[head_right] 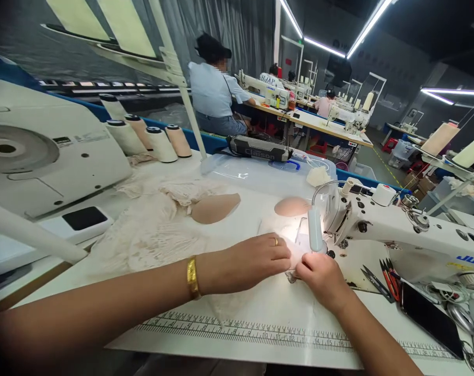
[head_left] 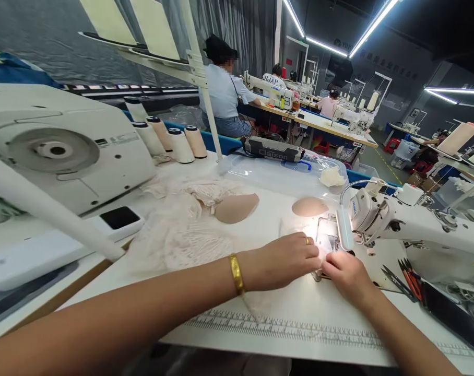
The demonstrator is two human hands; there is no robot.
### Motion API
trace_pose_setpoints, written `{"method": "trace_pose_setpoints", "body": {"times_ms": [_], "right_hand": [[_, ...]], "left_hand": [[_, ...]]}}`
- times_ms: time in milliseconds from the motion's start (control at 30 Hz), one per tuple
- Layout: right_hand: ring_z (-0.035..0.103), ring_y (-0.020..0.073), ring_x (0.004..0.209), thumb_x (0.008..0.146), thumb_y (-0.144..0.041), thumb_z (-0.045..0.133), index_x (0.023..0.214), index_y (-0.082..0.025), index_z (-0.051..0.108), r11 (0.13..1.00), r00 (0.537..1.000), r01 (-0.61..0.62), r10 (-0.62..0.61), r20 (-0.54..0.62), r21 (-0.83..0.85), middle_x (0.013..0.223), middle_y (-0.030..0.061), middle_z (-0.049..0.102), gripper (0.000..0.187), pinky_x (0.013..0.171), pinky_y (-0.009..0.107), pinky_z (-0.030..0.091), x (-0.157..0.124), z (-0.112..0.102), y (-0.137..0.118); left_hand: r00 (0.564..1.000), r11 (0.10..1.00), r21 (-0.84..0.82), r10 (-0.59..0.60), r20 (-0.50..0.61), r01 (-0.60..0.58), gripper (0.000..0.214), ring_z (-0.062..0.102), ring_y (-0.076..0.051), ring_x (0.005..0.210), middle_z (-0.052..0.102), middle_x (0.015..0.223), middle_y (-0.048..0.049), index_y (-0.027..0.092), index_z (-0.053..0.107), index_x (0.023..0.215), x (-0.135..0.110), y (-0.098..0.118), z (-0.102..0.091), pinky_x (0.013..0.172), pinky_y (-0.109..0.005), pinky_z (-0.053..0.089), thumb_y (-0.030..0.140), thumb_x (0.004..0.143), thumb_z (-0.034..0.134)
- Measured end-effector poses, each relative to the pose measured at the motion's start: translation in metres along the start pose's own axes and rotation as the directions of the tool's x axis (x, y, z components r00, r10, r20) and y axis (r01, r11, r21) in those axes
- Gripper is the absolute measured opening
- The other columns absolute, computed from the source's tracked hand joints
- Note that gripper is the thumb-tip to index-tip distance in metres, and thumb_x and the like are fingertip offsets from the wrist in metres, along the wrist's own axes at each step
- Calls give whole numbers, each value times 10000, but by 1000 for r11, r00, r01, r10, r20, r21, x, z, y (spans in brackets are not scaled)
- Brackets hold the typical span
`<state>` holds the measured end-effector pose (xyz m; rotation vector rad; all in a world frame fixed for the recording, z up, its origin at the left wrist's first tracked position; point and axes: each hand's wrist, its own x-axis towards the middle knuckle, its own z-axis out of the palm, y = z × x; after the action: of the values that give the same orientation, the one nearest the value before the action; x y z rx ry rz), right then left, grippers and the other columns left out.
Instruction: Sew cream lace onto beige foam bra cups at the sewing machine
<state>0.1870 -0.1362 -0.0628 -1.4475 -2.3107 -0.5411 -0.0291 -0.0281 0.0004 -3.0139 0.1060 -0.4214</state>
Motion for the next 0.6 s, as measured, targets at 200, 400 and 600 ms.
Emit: {"method": "trace_pose_setpoints", "body": {"times_ms": [200, 400, 600], "right_hand": [[550, 181, 836, 947, -46, 448, 1084, -243, 653, 998, 999, -5, 2, 50, 63, 970, 36, 697, 316, 664, 277, 359, -11, -10, 20], [510, 184, 798, 951, -62, 452, 1153, -268, 656, 979, 981, -105, 72, 183, 175, 906, 36, 652, 353, 637, 275, 362, -20, -18, 17], [513, 195, 862, 946, -62, 454, 1161, -253, 648, 959, 984, -121, 82, 159, 257, 937, 54, 641, 347, 692, 280, 402, -19, -19, 18]], "left_hand": [[997, 995, 75, -68, 37, 65, 252, 488, -189, 592, 568, 695, -33, 190, 509, 639, 22, -10, 36, 517, -350, 308, 145, 855, 632], [998, 999, 25, -23, -58, 24, 255, 495, -184, 701, 556, 771, -34, 179, 505, 660, 13, -8, 49, 649, -337, 393, 118, 906, 536], [995, 998, 4, -63, -80, 63, 224, 473, -186, 698, 557, 769, -29, 182, 518, 707, 17, -7, 55, 666, -341, 383, 158, 930, 534]]}}
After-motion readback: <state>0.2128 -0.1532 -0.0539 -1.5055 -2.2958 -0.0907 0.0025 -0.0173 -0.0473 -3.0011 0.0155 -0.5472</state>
